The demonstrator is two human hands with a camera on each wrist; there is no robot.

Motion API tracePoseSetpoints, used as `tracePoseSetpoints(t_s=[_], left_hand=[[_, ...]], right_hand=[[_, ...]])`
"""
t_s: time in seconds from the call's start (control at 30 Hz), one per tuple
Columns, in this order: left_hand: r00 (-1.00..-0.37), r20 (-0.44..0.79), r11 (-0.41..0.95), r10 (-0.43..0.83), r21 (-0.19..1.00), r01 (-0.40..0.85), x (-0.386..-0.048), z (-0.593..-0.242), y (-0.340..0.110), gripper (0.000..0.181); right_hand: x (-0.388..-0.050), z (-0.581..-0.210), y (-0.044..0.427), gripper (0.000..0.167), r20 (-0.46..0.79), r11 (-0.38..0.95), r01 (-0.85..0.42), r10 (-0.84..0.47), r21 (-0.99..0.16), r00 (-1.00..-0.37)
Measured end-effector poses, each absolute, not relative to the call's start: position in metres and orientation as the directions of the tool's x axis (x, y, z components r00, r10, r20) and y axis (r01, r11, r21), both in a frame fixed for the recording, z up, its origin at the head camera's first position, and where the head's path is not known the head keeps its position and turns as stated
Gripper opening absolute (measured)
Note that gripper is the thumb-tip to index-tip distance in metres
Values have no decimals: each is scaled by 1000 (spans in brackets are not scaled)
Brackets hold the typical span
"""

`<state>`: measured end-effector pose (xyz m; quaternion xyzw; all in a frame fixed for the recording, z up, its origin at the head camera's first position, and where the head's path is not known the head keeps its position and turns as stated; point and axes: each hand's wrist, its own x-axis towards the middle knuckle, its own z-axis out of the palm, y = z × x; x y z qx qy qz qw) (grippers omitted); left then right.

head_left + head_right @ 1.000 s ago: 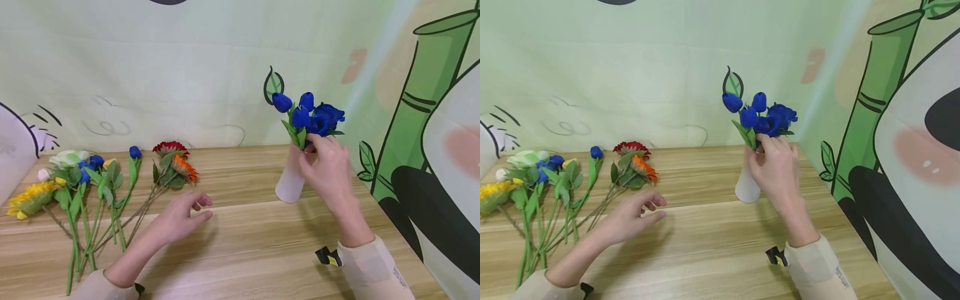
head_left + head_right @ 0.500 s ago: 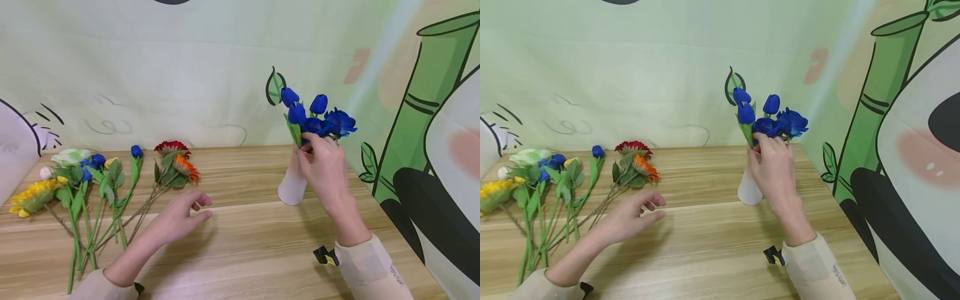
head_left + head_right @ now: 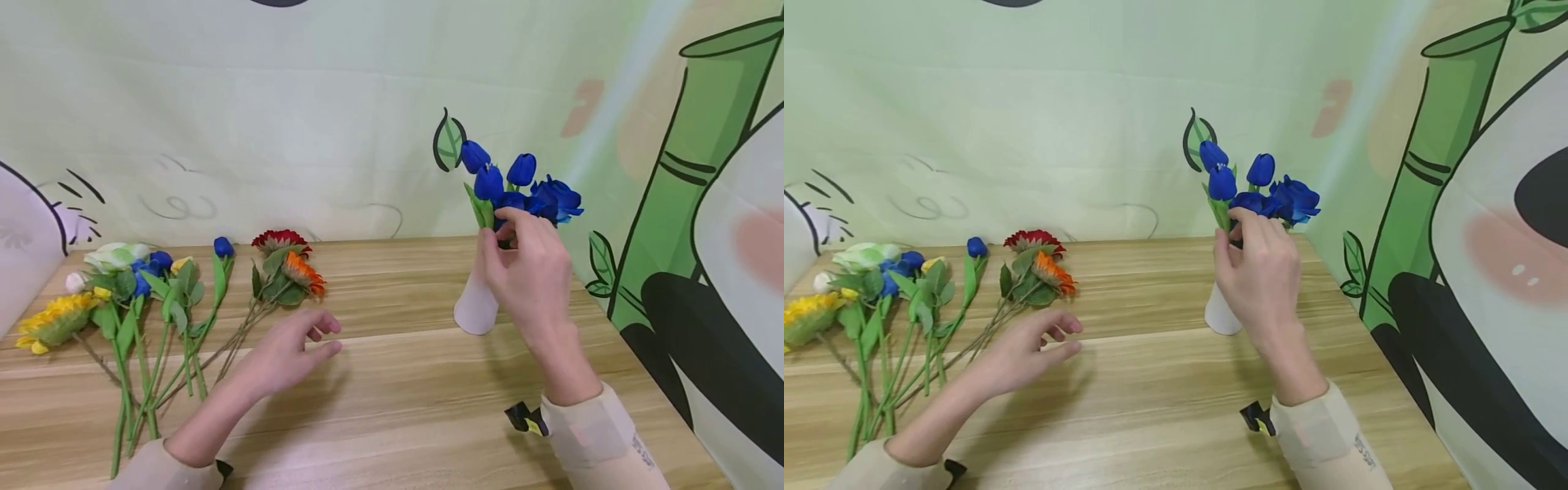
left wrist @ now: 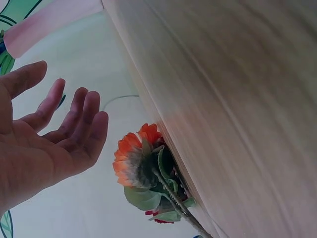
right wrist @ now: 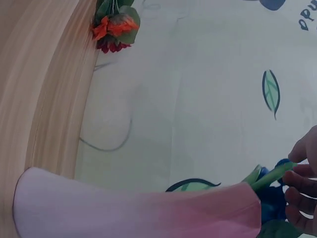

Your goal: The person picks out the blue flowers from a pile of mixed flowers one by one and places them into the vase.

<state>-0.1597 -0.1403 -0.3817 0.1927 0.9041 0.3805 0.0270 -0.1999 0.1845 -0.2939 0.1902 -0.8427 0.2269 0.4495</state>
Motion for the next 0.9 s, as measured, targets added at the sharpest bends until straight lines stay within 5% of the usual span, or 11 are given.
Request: tracePoseSetpoints(t_s=[0.23, 0.67, 0.9], left_hand=[[-921, 151, 627, 358, 692, 357, -161, -377, -146, 21], [-954, 114, 657, 277, 702, 275, -167, -367, -167, 23], [-967, 73, 682, 244, 696, 225, -169, -361, -177, 28]], right_hand=[[-192, -304, 171, 15, 832, 766, -624, -239, -156, -501], [-192, -334, 157, 10, 477, 779, -570, -409, -261, -778], [-194, -344, 158, 9, 375, 792, -543, -431, -278, -821]])
